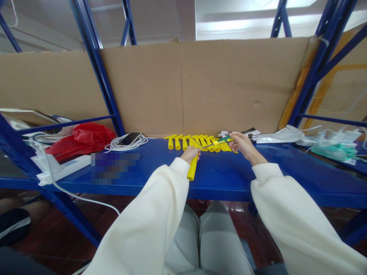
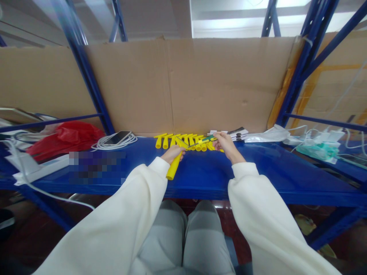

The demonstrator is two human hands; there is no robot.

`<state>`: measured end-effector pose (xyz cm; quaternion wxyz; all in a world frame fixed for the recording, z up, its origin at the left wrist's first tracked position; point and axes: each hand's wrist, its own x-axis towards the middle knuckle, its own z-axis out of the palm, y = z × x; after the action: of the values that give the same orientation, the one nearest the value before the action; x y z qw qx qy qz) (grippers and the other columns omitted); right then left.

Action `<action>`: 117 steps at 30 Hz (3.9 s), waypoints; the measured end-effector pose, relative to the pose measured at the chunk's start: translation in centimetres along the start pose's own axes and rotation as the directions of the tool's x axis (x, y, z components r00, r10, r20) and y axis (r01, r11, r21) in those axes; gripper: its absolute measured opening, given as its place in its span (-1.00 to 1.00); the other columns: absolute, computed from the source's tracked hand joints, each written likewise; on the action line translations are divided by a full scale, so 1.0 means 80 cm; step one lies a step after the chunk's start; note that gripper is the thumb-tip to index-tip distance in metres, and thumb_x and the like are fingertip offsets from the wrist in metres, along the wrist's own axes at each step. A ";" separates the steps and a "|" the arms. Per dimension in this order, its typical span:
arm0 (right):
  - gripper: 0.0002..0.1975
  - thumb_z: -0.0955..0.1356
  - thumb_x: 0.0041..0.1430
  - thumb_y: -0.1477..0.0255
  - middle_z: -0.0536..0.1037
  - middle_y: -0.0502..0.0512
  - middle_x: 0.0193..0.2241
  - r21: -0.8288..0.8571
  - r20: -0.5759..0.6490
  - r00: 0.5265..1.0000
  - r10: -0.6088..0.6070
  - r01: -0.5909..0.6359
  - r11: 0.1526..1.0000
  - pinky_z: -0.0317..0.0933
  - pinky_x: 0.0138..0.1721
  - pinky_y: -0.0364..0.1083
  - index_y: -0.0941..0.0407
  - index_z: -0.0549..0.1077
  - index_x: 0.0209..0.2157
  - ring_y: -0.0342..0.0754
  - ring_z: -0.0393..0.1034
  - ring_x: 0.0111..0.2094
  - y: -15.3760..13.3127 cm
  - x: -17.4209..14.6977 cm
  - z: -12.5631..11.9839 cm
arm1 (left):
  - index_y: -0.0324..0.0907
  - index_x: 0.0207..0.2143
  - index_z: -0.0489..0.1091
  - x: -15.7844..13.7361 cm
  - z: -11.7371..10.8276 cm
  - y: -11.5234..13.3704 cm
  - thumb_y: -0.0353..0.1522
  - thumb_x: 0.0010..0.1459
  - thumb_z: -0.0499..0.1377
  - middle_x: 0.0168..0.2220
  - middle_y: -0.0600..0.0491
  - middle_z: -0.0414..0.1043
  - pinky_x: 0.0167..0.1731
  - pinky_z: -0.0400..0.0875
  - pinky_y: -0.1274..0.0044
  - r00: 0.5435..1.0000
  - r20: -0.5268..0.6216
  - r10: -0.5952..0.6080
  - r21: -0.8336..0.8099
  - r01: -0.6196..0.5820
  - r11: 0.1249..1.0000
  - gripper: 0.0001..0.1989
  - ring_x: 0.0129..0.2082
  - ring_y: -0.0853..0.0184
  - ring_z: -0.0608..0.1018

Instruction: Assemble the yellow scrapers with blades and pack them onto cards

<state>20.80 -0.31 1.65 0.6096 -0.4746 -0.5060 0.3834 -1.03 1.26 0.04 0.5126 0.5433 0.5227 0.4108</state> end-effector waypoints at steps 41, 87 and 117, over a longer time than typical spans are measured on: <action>-0.84 0.42 0.23 0.40 0.51 -0.02 -0.64 0.160 0.137 0.990 0.042 -0.064 0.985 0.24 -0.65 -0.25 0.12 0.40 -0.39 -0.20 0.34 -0.70 -0.011 -0.005 -0.007 | -0.17 -0.42 0.25 -0.007 0.004 0.002 -0.52 0.17 0.13 -0.69 0.25 0.15 -0.71 0.09 0.65 1.000 0.020 0.004 0.016 -0.004 1.000 -0.86 -0.76 0.52 0.22; -0.65 0.58 -0.10 0.23 0.42 -0.09 -0.66 0.215 0.175 0.980 -0.097 0.059 0.975 0.12 -0.65 -0.24 0.10 0.45 -0.40 -0.24 0.23 -0.67 0.008 0.012 -0.016 | -0.19 -0.32 0.29 -0.003 0.003 0.002 -0.54 0.17 0.12 -0.68 0.25 0.17 -0.68 0.13 0.64 1.000 0.007 0.013 0.037 -0.013 0.999 -0.91 -0.74 0.51 0.23; -0.56 0.58 -0.14 0.12 0.37 -0.09 -0.72 0.083 0.080 0.989 -0.127 0.120 0.989 0.06 -0.69 -0.23 0.09 0.37 -0.50 -0.24 0.17 -0.71 0.013 0.013 -0.014 | -0.18 -0.44 0.25 -0.002 0.004 -0.001 -0.56 0.14 0.12 -0.69 0.24 0.17 -0.65 0.19 0.65 0.999 0.003 0.038 0.009 -0.038 0.999 -0.84 -0.74 0.53 0.24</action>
<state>22.12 0.73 0.91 0.6282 -0.4017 -0.5445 0.3841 -0.79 1.08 -0.07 0.5030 0.5559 0.5135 0.4174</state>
